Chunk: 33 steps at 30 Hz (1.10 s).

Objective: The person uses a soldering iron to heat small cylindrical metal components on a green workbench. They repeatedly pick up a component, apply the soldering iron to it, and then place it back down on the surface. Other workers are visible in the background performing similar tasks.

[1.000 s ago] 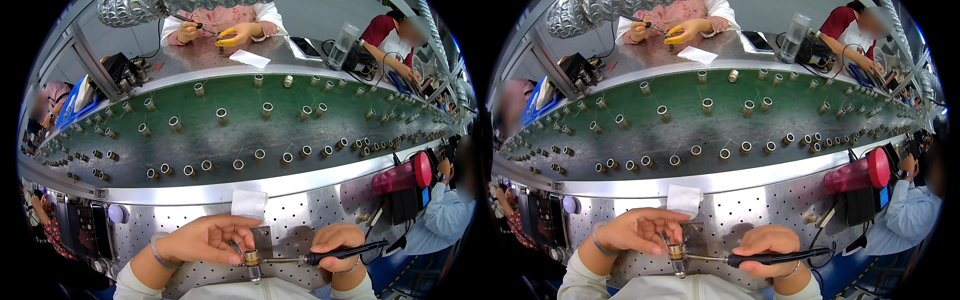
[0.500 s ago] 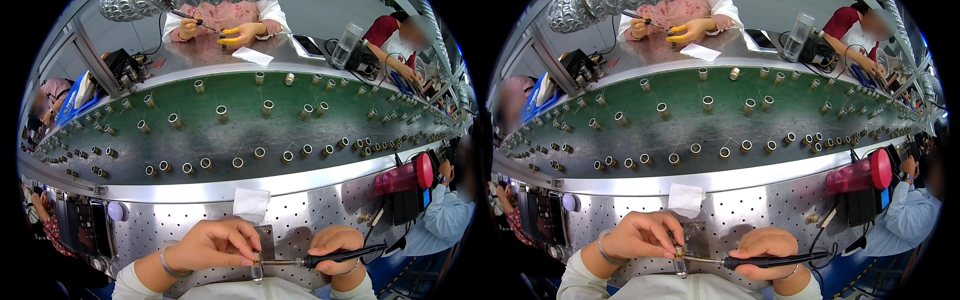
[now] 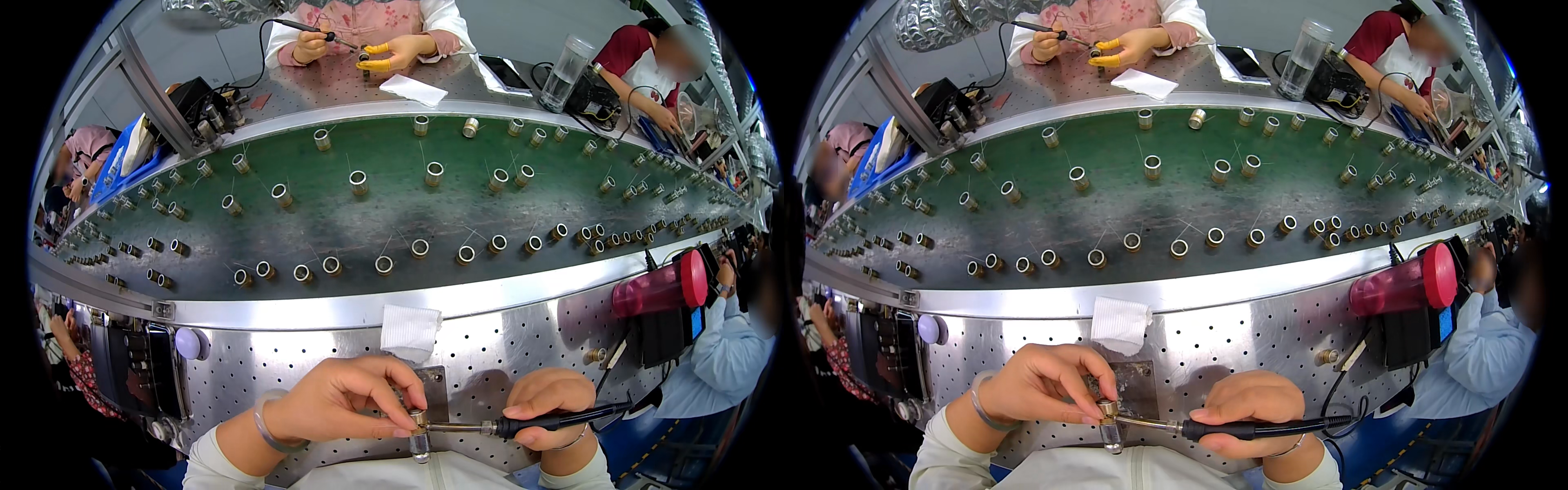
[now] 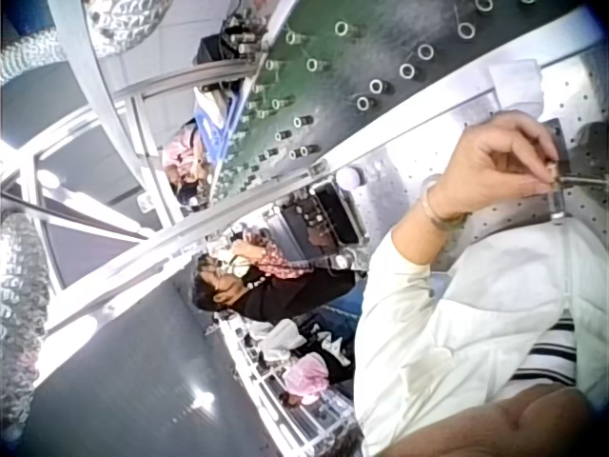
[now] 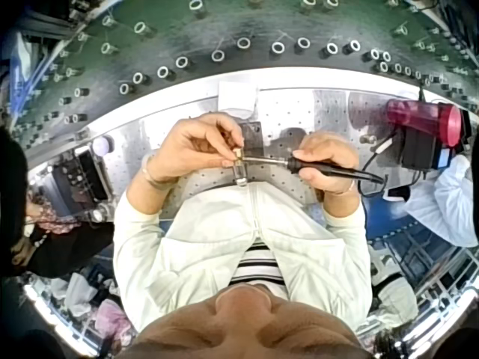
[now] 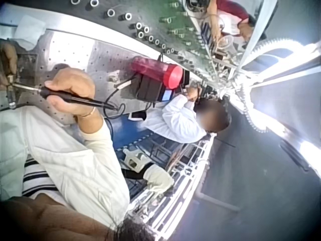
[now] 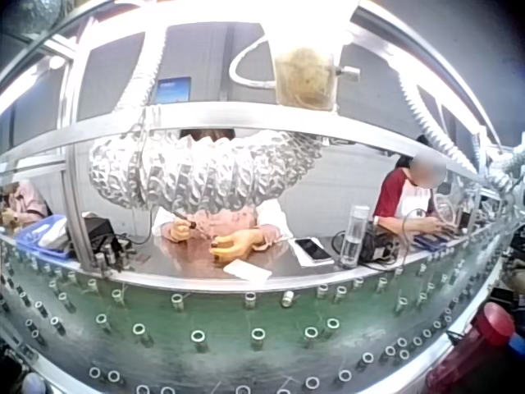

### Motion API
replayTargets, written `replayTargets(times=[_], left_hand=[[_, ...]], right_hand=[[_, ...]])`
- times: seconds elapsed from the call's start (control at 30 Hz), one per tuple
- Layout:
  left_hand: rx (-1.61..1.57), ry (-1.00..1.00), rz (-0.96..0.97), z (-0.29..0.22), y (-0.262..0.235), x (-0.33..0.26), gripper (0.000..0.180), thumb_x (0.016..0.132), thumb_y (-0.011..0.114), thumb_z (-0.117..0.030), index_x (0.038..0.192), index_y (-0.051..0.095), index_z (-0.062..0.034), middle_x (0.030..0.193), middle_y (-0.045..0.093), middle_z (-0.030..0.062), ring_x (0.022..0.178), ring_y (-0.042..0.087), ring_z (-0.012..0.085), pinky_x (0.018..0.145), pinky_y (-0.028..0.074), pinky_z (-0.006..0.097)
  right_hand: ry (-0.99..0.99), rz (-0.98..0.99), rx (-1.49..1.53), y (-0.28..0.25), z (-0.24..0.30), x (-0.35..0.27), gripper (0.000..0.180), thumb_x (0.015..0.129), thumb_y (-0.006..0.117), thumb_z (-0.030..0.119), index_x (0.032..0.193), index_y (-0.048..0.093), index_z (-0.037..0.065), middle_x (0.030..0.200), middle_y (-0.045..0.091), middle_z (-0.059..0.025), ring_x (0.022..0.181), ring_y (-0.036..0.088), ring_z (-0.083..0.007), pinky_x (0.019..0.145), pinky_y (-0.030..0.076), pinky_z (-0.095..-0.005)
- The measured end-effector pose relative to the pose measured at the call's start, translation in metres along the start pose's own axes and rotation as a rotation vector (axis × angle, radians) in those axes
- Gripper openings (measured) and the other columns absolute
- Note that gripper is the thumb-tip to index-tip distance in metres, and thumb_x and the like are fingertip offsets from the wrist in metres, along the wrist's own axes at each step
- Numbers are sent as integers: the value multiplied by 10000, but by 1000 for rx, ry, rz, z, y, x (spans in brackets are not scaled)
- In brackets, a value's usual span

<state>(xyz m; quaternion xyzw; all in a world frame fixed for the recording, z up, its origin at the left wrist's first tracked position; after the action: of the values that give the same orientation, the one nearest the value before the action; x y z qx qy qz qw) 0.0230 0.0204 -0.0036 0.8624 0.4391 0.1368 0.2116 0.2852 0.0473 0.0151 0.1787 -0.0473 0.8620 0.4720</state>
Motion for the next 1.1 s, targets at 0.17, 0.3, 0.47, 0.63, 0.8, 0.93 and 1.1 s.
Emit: replayTargets(times=[0.17, 0.3, 0.47, 0.63, 0.8, 0.93, 1.1], left_hand=[[-111, -155, 8, 1, -2, 2, 290, 837, 632, 99, 1119, 652, 34, 1168, 568, 140, 1031, 588, 187, 882, 494, 282], [-106, -159, 34, 3, -3, 1, 299, 857, 625, 73, 1153, 640, 36, 1179, 577, 139, 1042, 583, 176, 890, 477, 272], [-100, -174, 22, 2, -3, 1, 306, 848, 636, 74, 1150, 643, 30, 1155, 589, 130, 1038, 584, 172, 883, 485, 268], [-77, -235, 1, -6, 1, 4, 325, 828, 657, 79, 1146, 650, 13, 1138, 594, 113, 1034, 584, 158, 876, 507, 258], [-65, -232, 16, -5, 1, 6, 332, 824, 662, 80, 1148, 648, 9, 1132, 593, 99, 1040, 583, 153, 880, 510, 258], [-104, -242, -24, -3, -4, 3, 328, 826, 665, 73, 1146, 651, 1, 1132, 595, 94, 1033, 586, 156, 862, 510, 261], [284, 12, -420, -43, -39, -2, 278, 797, 696, 48, 1067, 677, -17, 1048, 614, 77, 955, 593, 145, 817, 516, 267]], right_hand=[[-39, 36, -26, 1, 3, 5, 222, 665, 787, 5, 843, 675, -63, 672, 636, -160, 542, 613, -251, 506, 477, -295], [-59, 50, -35, 1, 4, 6, 220, 658, 781, -9, 841, 672, -67, 663, 630, -159, 538, 610, -251, 497, 472, -293], [-67, 62, -31, 0, 3, 8, 227, 660, 786, -5, 847, 672, -65, 657, 626, -155, 529, 603, -249, 484, 464, -293], [-55, 58, -54, 1, 6, 8, 229, 664, 789, 3, 851, 674, -61, 656, 624, -153, 531, 603, -250, 487, 464, -294], [-29, -10, -60, -6, 4, 1, 215, 666, 785, 23, 825, 675, -71, 669, 635, -161, 539, 608, -262, 511, 476, -306], [-15, -114, 69, -10, -4, -4, 221, 658, 773, 38, 811, 672, -86, 682, 655, -174, 543, 617, -267, 543, 493, -327], [26, -178, 69, -10, -7, -12, 217, 644, 774, 48, 794, 673, -72, 665, 649, -156, 546, 623, -250, 553, 506, -312]])
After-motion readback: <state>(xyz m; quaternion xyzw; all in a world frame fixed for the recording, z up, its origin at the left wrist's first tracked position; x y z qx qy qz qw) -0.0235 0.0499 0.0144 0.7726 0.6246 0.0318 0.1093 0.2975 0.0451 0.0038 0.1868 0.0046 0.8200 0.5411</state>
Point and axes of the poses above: each hand's wrist, its own x-axis towards the middle knuckle, its own y-axis out of the palm, z = x × y, the point moved 2 cm from there along x, towards the middle knuckle
